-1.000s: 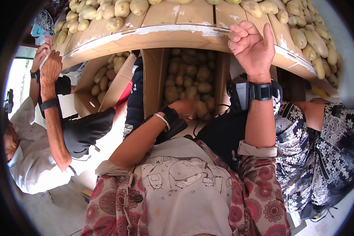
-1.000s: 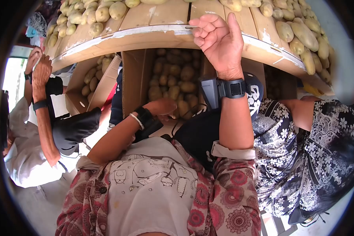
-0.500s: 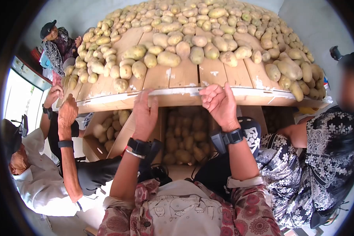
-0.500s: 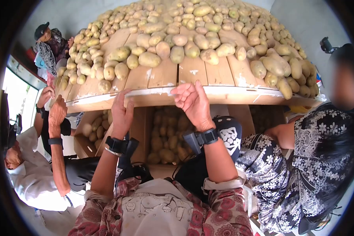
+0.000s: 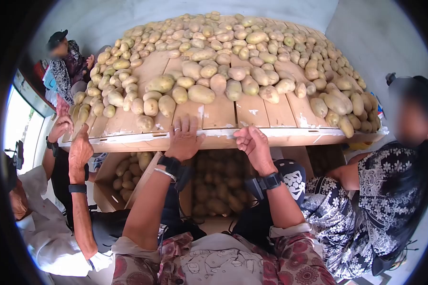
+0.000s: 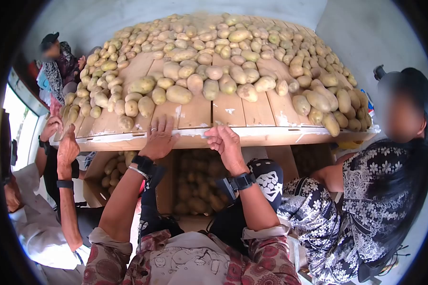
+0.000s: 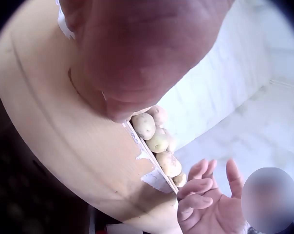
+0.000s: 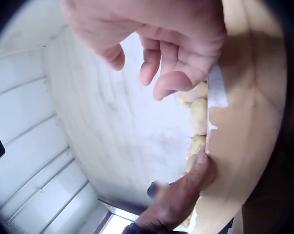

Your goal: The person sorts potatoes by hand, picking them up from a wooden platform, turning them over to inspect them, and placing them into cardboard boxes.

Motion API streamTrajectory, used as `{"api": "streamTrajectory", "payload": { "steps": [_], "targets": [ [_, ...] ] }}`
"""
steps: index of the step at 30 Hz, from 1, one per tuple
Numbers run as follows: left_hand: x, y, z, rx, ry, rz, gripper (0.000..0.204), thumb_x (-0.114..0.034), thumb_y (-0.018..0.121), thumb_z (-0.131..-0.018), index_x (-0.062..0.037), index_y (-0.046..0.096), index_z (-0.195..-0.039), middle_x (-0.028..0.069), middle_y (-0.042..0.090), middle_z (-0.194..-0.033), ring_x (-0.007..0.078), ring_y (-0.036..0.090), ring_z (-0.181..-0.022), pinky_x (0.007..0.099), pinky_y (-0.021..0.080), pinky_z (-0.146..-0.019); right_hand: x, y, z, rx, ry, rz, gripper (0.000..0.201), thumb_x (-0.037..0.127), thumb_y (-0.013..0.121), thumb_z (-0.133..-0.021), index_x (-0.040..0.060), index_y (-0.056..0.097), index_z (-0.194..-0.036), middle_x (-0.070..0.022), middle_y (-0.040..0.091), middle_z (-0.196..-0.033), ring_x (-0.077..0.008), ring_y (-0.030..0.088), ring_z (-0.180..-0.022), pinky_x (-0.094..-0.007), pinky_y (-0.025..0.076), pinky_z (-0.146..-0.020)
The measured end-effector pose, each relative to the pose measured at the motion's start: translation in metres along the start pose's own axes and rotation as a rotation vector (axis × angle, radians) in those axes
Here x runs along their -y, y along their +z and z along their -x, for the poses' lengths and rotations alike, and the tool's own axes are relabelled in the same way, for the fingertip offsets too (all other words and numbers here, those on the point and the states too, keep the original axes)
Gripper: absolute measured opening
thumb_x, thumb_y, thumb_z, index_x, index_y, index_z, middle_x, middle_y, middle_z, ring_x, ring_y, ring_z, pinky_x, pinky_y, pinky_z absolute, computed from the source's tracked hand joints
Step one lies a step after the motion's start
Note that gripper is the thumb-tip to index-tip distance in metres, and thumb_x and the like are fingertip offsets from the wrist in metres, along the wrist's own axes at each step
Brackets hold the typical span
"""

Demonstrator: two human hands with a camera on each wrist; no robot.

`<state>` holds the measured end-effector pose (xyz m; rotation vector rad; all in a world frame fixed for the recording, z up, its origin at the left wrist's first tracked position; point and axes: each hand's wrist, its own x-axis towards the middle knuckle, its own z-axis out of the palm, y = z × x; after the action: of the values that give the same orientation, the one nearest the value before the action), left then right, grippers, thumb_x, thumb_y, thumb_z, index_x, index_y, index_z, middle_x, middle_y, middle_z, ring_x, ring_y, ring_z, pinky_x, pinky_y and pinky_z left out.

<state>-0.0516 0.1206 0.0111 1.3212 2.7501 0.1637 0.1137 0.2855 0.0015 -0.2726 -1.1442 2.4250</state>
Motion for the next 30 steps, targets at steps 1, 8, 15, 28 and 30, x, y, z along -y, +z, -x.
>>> {"api": "streamTrajectory", "payload": {
  "steps": [1,8,15,28,30],
  "targets": [
    [-0.001,-0.001,0.0,-0.003,-0.005,0.007,0.066,-0.044,0.039,-0.092,-0.0043,0.022,-0.143,0.0234,0.019,-0.147,0.0451,0.018,-0.135,0.0556,0.014,-0.108,-0.001,0.004,0.0,-0.025,0.007,0.068,0.023,0.027,0.05,-0.095,0.0061,0.059,-0.094,-0.007,0.066,-0.089,-0.0102,0.059,-0.075,-0.0221,0.046,-0.064],
    [-0.01,-0.008,-0.001,0.054,-0.016,0.045,0.068,-0.044,0.04,-0.092,-0.005,0.021,-0.144,0.0239,0.018,-0.148,0.0467,0.016,-0.135,0.0563,0.014,-0.107,0.019,0.036,-0.064,-0.071,-0.069,0.557,0.023,0.015,0.063,-0.085,0.0046,0.058,-0.105,-0.0069,0.063,-0.105,-0.0163,0.061,-0.09,-0.0263,0.048,-0.076],
    [-0.01,0.0,-0.006,-0.002,-0.053,0.026,0.067,-0.045,0.044,-0.09,-0.0066,0.028,-0.142,0.0197,0.02,-0.149,0.0434,0.017,-0.136,0.0553,0.014,-0.107,0.066,0.03,-0.197,-0.08,-0.479,1.792,0.053,0.034,0.069,-0.075,0.003,0.055,-0.115,-0.0169,0.06,-0.107,-0.0294,0.047,-0.111,-0.0389,0.037,-0.096],
    [-0.005,0.001,-0.006,-0.021,-0.037,0.074,0.067,-0.043,0.046,-0.088,-0.0055,0.028,-0.142,0.0219,0.02,-0.148,0.0451,0.018,-0.135,0.0563,0.015,-0.107,0.049,0.041,-0.226,-0.018,0.026,2.135,0.077,0.068,0.058,-0.061,0.0081,0.066,-0.109,-0.0153,0.052,-0.128,-0.0349,0.041,-0.124,-0.0518,0.037,-0.095],
    [-0.005,0.0,-0.001,-0.026,-0.032,0.091,0.068,-0.043,0.047,-0.088,-0.0066,0.028,-0.142,0.0217,0.02,-0.148,0.0451,0.017,-0.135,0.0561,0.015,-0.107,0.053,0.051,-0.205,0.026,0.037,2.109,0.077,0.068,0.061,-0.059,0.0076,0.067,-0.107,-0.0163,0.049,-0.126,-0.0378,0.044,-0.117,-0.0508,0.039,-0.093]
  ]
}}
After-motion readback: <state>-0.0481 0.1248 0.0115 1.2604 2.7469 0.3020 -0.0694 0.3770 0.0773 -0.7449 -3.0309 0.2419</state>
